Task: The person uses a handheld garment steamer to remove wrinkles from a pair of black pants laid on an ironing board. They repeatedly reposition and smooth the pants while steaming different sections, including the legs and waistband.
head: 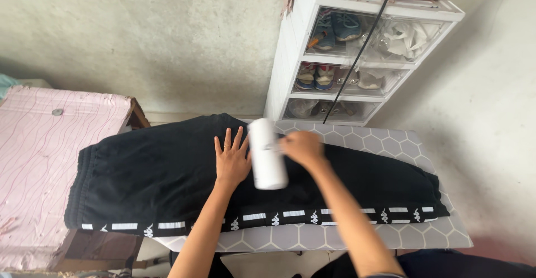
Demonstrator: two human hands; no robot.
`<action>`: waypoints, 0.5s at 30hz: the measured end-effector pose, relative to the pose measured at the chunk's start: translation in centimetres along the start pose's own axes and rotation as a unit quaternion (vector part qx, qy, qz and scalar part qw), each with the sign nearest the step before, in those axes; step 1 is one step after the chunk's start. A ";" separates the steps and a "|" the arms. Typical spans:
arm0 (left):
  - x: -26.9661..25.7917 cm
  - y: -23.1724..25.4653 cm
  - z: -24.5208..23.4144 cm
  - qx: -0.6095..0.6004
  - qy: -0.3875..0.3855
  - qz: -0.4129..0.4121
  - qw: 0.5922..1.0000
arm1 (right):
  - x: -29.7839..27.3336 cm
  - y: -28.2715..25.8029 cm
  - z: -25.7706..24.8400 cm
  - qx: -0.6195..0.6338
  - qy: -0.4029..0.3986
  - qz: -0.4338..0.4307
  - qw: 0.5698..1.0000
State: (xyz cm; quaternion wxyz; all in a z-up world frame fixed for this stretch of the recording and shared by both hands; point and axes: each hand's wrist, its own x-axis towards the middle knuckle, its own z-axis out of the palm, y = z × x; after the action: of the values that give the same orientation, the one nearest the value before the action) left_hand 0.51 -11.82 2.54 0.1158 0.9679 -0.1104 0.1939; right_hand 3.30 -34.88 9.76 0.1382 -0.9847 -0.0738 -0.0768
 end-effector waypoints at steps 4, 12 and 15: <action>-0.1 -0.1 -0.2 -0.025 0.068 -0.004 0.997 | -0.5 -0.9 0.3 -0.041 -0.007 0.006 0.999; 0.0 -0.2 0.8 -0.035 0.071 0.004 0.997 | -12.2 23.1 -10.0 -0.133 0.044 0.261 0.955; -0.3 0.2 1.1 -0.018 0.067 0.000 0.998 | -15.0 26.5 -11.5 -0.171 0.079 0.304 0.934</action>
State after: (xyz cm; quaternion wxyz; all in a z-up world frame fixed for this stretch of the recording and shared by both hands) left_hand 0.58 -12.21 1.51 0.1399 0.9504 -0.1061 0.2567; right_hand -8.45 -65.18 11.17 -0.0106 -0.9596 0.2541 -0.1202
